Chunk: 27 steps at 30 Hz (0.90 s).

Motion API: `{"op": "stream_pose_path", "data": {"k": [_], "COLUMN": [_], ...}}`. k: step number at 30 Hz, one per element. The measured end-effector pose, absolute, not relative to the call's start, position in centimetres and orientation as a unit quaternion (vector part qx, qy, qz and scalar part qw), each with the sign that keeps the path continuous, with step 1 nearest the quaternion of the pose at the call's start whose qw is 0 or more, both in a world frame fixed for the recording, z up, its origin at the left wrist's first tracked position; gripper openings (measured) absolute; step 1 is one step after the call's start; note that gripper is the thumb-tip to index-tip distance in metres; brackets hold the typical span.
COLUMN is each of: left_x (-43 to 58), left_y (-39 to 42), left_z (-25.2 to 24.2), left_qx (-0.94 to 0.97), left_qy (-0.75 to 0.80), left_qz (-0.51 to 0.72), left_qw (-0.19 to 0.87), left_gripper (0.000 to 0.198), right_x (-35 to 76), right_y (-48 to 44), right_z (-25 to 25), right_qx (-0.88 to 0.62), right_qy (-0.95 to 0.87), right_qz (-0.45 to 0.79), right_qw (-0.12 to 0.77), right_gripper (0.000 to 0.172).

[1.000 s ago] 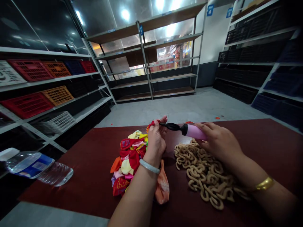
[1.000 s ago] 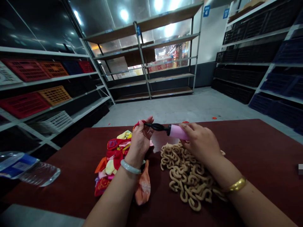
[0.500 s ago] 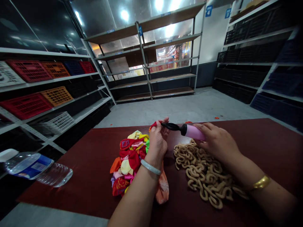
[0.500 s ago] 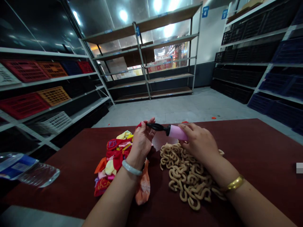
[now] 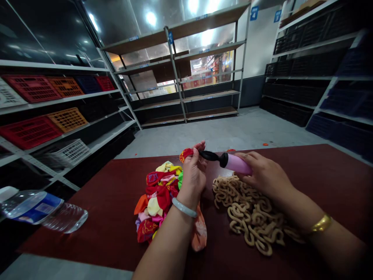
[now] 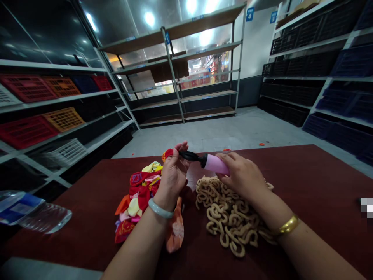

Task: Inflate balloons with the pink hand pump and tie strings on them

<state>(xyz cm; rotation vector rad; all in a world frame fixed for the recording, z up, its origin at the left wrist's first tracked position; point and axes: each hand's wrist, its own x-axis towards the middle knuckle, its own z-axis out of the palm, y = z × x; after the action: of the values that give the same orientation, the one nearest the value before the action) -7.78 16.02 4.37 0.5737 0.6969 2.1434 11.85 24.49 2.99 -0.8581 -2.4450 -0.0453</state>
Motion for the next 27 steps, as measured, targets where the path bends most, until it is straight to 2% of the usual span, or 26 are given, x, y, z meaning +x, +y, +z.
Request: {"op": "stream_pose_path", "data": {"k": [4, 10, 16, 19, 24, 27], "left_x": [-8.0, -7.6, -7.1, -6.4, -5.6, -5.6], "left_y": [16.0, 15.9, 15.9, 15.8, 15.4, 15.3], "left_z": [4.3, 4.4, 4.4, 4.4, 4.5, 4.5], "left_qx": [0.216, 0.226, 0.244, 0.243, 0.263, 0.256], "left_qy": [0.237, 0.242, 0.296, 0.322, 0.358, 0.344], "left_qz": [0.841, 0.851, 0.85, 0.833, 0.806, 0.808], "left_qw": [0.435, 0.407, 0.36, 0.379, 0.392, 0.403], "left_gripper": [0.03, 0.016, 0.014, 0.018, 0.036, 0.035], "right_x": [11.8, 11.9, 12.1, 12.2, 12.2, 12.2], "right_y": [24.5, 24.5, 24.7, 24.6, 24.3, 24.3], "right_z": [2.9, 2.8, 3.0, 3.2, 3.6, 3.6], "right_qx": [-0.322, -0.312, -0.292, -0.287, -0.303, -0.314], "right_qy": [-0.905, -0.903, -0.909, -0.912, -0.91, -0.906], "right_qz": [-0.004, 0.035, 0.069, 0.067, 0.041, 0.014], "right_qw": [0.277, 0.292, 0.289, 0.285, 0.28, 0.281], "right_gripper": [0.055, 0.053, 0.053, 0.054, 0.055, 0.056]}}
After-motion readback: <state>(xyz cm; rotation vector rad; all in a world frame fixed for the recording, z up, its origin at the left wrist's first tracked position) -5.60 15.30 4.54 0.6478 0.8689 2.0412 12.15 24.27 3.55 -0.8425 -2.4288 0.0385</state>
